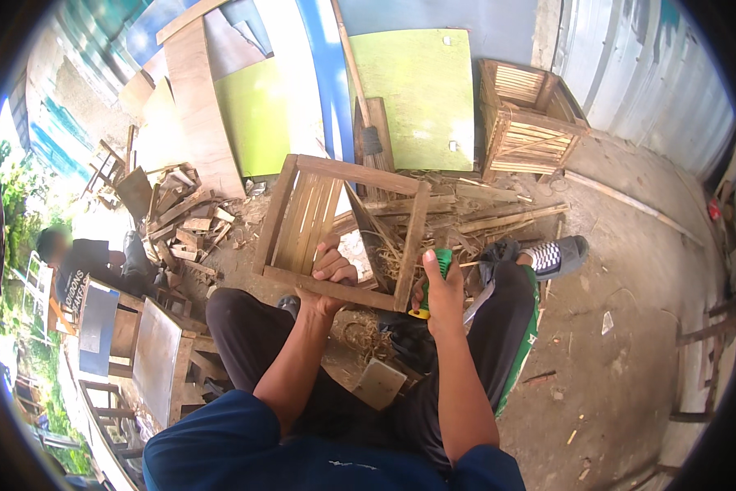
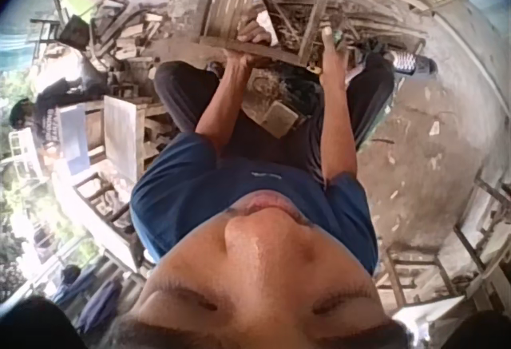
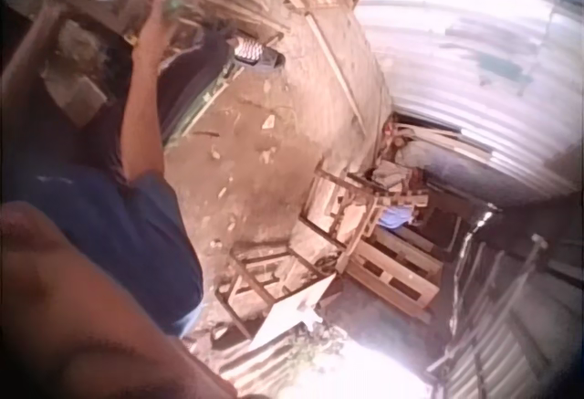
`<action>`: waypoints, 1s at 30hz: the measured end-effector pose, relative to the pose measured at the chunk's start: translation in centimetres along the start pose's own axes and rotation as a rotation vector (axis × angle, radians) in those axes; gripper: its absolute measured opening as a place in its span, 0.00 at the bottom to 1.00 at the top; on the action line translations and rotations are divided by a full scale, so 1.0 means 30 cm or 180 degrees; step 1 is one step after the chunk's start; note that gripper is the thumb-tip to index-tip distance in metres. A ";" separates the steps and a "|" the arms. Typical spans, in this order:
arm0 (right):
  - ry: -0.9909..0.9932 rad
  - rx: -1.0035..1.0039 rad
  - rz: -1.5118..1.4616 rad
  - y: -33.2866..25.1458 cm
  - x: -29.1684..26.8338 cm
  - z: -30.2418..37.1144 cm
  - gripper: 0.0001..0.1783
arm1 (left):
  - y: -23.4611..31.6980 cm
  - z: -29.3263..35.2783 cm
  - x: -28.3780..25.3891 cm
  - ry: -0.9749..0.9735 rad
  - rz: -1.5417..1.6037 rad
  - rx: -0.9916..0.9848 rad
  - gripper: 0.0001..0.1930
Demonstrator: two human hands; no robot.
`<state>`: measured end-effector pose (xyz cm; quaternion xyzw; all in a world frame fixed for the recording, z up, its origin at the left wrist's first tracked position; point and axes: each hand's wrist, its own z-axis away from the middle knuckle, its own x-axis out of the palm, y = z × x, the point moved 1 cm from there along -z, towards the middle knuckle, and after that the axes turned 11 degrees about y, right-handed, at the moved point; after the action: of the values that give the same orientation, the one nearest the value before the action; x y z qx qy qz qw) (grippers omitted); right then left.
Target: The person sits on the floor and assembles a small wooden frame. They use a knife to trim thin wooden strips, then insert them into a frame. They retrieve nails from a bag and use a hammer to nail the strips into place.
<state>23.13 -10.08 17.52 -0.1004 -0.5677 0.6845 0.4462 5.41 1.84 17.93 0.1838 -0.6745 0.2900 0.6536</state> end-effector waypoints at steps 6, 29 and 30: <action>-0.0012 -0.0427 0.0492 -0.008 -0.006 -0.022 0.21 | -0.037 -0.011 0.001 -0.0419 -0.0979 -0.0263 0.17; 0.0820 -0.1451 0.1239 -0.088 -0.145 -0.092 0.22 | 0.084 0.057 0.139 0.1611 -0.4508 0.0533 0.36; 0.0892 -0.1710 0.1459 -0.085 -0.153 -0.105 0.19 | 0.077 0.053 0.145 0.1616 -0.4860 0.0567 0.36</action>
<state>29.10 -11.35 16.97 -0.4309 -0.6232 0.5730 0.3126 2.39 3.16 21.93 0.5736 -0.1684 -0.1508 0.7874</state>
